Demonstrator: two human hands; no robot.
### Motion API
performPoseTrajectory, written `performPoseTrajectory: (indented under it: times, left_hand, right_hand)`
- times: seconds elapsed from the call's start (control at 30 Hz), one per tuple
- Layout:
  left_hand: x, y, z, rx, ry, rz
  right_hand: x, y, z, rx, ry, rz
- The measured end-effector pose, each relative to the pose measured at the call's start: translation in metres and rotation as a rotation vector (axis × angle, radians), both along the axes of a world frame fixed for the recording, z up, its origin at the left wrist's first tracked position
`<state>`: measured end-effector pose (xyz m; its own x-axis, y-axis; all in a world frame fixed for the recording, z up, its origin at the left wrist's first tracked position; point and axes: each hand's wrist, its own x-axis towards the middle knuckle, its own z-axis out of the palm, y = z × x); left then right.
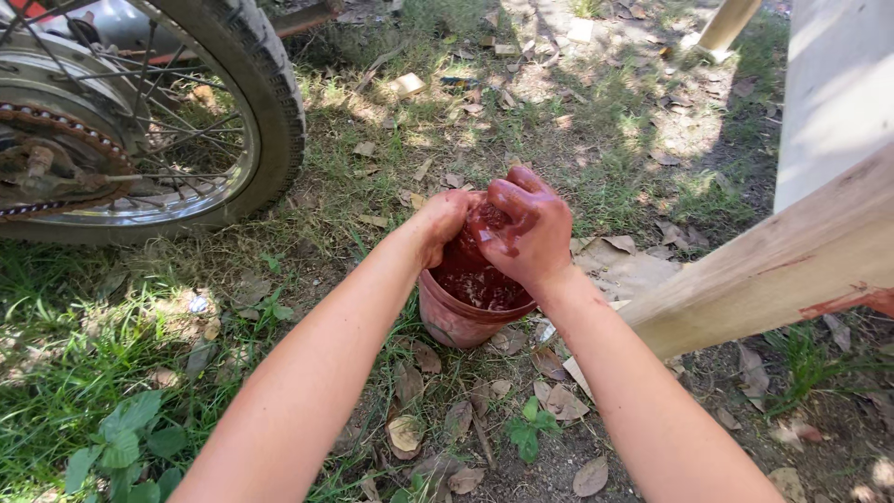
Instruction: The person wipes red wood stain onto a slatted wooden bench using a cloth by hand. They dip the cloth into a bucket of stain, wring it, and rub the stain across the bench top, edges, and legs, working around the bench to coat different surfaces.
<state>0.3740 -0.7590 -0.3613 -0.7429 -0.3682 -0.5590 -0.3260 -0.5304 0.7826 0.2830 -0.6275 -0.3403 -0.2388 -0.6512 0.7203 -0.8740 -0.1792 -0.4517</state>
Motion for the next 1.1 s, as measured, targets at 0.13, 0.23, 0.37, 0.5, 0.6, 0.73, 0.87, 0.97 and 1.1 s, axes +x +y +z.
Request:
performPoseTrajectory:
  times: [0.13,0.23,0.37,0.5,0.6,0.73,0.87,0.97,1.1]
  left_hand:
    - [0.005,0.001,-0.005,-0.413,0.012,0.215]
    - [0.014,0.0,0.005,-0.838,0.075,0.266]
    - [0.035,-0.001,0.026,-0.804,0.194,0.127]
    - [0.045,0.001,0.036,-0.4,0.045,0.008]
    - [0.046,-0.004,0.039,-0.306,-0.171,-0.022]
    - [0.045,-0.01,0.041,-0.445,-0.075,0.125]
    - [0.044,-0.007,0.046,-0.449,0.086,0.174]
    - [0.043,-0.002,0.052,-0.292,0.285,0.186]
    - [0.037,0.008,0.061,-0.038,0.574,0.12]
  right_hand:
    - [-0.009,-0.001,-0.023,0.153,-0.33,-0.037]
    - [-0.014,0.004,-0.031,0.159,-0.924,0.176]
    - [-0.019,0.014,-0.022,0.641,-1.433,-0.041]
    - [-0.016,0.017,-0.002,0.434,-1.526,0.1]
    - [-0.011,0.019,0.01,0.263,-1.654,0.235]
    - [-0.015,0.029,0.021,0.303,-1.592,0.02]
    - [-0.021,0.039,0.025,0.415,-1.067,-0.108]
    - [-0.018,0.037,0.026,0.275,-0.844,0.0]
    - [-0.007,0.028,0.029,0.251,-1.048,0.152]
